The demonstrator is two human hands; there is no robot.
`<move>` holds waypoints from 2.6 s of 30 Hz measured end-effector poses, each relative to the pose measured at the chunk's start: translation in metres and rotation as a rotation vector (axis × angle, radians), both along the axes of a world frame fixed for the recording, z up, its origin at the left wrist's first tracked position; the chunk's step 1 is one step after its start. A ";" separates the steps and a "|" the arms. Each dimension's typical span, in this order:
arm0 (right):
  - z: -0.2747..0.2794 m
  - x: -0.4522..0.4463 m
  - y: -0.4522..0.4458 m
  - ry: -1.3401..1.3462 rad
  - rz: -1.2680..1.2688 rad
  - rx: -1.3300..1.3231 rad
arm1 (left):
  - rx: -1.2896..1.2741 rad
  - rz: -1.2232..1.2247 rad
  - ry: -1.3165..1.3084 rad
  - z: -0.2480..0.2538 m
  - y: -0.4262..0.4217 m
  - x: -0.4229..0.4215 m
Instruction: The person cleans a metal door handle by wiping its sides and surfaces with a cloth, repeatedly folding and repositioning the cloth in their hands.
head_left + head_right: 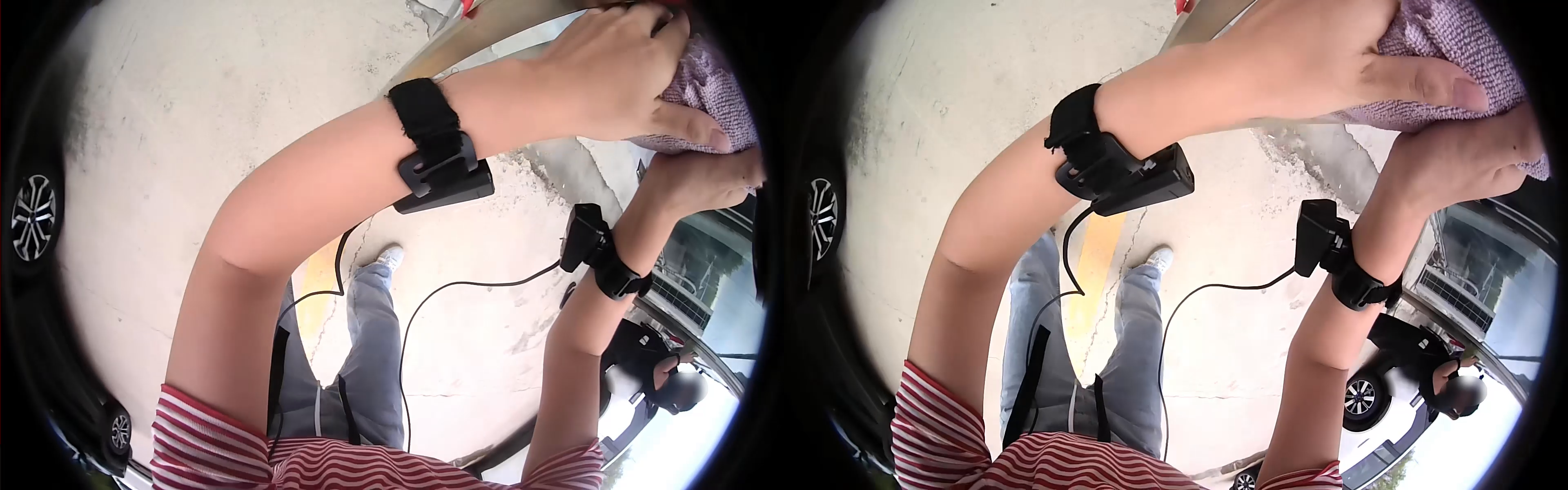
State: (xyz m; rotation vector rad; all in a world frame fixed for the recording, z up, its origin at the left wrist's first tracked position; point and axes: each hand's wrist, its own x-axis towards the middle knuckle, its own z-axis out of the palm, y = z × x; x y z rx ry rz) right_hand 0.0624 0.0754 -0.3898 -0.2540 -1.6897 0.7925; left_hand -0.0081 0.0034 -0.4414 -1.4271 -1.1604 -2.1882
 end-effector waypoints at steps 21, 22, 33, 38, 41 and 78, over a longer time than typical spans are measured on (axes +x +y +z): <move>-0.111 0.024 -0.003 0.222 1.497 -1.083 | -0.493 0.141 -0.314 -0.087 -0.012 0.040; -0.133 0.027 -0.001 0.120 1.197 -0.862 | -0.522 0.150 -0.330 -0.101 -0.013 0.046; -0.273 0.033 -0.012 -0.322 0.161 -0.233 | -0.737 0.151 -0.396 -0.251 -0.028 0.046; -0.181 0.028 -0.012 -0.188 -0.035 -0.268 | -0.456 0.293 -0.318 -0.162 -0.006 0.048; -0.076 0.016 -0.023 -0.163 -0.076 -0.159 | -0.232 0.341 -0.317 -0.064 0.017 0.044; -0.322 0.089 0.019 -1.239 0.465 -0.645 | -0.719 0.007 -0.780 -0.315 -0.106 0.086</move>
